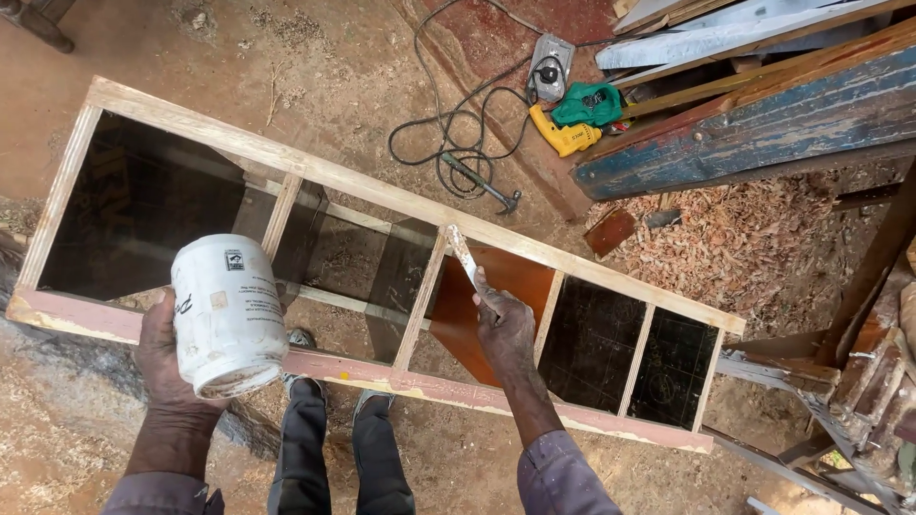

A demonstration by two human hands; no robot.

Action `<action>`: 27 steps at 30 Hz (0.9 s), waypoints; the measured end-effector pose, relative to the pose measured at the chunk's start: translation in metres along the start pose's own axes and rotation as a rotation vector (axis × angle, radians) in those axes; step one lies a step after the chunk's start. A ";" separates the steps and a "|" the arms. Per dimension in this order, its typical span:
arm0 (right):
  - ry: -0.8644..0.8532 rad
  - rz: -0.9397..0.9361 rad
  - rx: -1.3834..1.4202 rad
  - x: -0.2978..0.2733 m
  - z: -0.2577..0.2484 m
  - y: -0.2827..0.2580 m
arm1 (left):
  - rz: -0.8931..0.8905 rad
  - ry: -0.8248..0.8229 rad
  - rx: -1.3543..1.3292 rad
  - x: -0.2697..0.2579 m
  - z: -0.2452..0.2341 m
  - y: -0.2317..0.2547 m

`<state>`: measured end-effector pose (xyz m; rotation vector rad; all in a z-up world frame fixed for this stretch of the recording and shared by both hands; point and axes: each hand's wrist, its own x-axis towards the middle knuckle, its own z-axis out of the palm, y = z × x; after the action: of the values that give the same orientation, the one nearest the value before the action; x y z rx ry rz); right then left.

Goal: Applying adhesive to the edges of a wooden shelf structure using a small wooden stick as an applicator.

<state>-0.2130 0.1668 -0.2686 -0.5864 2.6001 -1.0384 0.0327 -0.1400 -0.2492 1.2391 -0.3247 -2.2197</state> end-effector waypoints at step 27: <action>-0.252 0.146 -0.294 0.003 -0.025 -0.101 | -0.065 0.046 -0.009 -0.003 0.006 0.004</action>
<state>-0.1990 0.1129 -0.1803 -0.5425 2.5384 -0.5046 0.0299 -0.1420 -0.2422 1.3105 -0.2591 -2.2417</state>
